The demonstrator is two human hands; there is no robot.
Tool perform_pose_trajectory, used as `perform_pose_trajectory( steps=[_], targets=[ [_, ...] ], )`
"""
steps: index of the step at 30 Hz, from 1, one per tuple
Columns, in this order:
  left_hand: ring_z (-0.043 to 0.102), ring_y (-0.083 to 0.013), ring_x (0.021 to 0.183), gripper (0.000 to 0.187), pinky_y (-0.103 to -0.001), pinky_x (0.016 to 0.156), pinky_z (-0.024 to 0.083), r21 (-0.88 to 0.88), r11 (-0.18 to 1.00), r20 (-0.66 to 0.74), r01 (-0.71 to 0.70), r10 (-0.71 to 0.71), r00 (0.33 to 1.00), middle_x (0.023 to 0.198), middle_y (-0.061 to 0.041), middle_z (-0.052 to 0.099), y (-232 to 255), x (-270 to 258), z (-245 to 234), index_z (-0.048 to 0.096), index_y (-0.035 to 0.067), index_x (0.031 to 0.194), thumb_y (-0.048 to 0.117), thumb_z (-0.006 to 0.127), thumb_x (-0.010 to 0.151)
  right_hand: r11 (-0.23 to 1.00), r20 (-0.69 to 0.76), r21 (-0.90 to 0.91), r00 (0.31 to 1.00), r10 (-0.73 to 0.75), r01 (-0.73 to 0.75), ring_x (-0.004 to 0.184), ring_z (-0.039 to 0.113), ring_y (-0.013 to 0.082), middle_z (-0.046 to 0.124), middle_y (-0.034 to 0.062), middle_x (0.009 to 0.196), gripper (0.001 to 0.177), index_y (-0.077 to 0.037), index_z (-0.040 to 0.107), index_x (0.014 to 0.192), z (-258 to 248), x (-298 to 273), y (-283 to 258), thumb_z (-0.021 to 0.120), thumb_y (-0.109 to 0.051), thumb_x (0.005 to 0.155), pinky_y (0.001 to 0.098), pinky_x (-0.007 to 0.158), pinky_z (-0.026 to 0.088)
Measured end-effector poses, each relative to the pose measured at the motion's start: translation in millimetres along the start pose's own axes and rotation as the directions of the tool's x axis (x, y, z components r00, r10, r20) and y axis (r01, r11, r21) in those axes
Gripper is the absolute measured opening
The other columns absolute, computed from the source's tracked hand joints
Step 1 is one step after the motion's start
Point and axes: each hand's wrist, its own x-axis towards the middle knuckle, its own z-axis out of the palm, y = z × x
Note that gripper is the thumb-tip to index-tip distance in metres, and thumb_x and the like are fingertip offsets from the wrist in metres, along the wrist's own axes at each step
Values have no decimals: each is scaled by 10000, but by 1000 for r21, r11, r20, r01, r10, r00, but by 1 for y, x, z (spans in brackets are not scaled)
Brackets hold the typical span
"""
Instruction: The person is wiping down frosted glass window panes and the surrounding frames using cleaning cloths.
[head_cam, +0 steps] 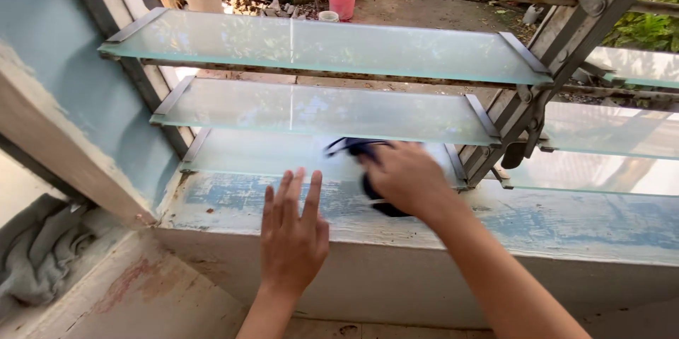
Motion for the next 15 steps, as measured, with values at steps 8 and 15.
perform_pose_trajectory(
  steps=[8, 15],
  targets=[
    [232, -435, 1529, 641, -539, 1213, 304, 103, 995, -1, 11, -11, 1000, 1629, -302, 248, -6, -8, 5, 341, 124, 1588, 199, 476, 966, 992, 50, 85, 995, 90, -94, 1073, 672, 325, 721, 150, 1163, 476, -137, 601, 1363, 23, 21, -15, 363, -410, 1053, 510, 1036, 469],
    [291, -404, 1525, 670, -486, 1177, 376, 45, 997, 1, 64, -64, 998, 1615, -261, 316, -4, -4, 3, 310, -50, 1549, 221, 485, 962, 964, -34, 238, 993, -113, 117, 1101, 650, 361, 721, 139, 1178, 426, -169, 669, 1293, 13, 24, -16, 551, -347, 924, 480, 957, 510]
  ],
)
